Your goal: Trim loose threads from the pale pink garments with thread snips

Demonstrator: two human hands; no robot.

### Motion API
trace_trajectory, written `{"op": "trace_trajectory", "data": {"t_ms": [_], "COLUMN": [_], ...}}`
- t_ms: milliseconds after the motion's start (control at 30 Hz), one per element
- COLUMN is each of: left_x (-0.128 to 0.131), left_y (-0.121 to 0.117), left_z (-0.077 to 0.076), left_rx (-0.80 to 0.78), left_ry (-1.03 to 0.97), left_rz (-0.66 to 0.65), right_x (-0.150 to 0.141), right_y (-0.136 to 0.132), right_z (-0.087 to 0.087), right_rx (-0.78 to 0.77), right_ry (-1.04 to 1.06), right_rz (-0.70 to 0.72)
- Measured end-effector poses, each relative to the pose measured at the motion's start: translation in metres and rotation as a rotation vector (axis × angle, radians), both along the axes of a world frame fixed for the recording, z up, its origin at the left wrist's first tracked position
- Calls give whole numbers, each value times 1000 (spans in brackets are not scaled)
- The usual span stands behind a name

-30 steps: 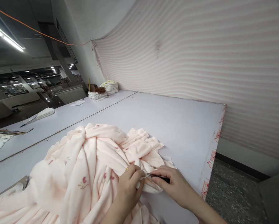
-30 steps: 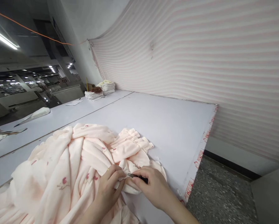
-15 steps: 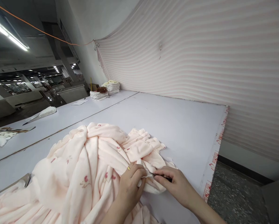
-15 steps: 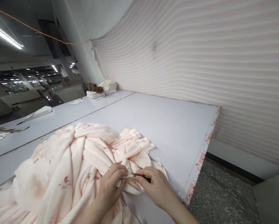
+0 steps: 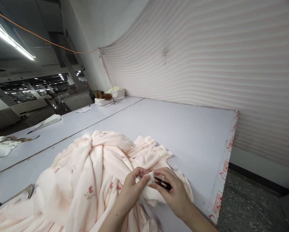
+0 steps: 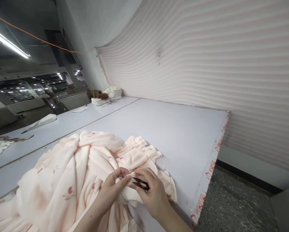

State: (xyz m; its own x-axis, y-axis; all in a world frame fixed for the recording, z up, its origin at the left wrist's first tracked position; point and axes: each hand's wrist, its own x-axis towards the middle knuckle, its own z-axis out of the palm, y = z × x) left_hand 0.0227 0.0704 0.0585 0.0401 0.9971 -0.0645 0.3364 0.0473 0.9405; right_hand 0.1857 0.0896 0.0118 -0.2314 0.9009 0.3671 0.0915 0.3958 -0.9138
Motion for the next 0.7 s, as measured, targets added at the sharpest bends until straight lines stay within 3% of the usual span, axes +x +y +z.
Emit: {"op": "trace_trajectory", "data": {"t_ms": [133,300,467,700], "left_x": [2,3,-2,-4], "left_y": [-5,-8,-9,-14], "left_z": [4,2,-1,-2], "left_rx": [3,-45,-38,-60], "left_ry": [18,31,-25,4], "left_rz": [-61,-6,-27,-20], "right_x": [-9,-11,-5,-15], "right_y": [-3,-1,-7,-1], "right_z": [-3,-2,6,-2], "right_rx": [-59,-133,-164,-140], "right_ry": [-24,18,36,-22], "right_rz": [4,-39,135,-18]}}
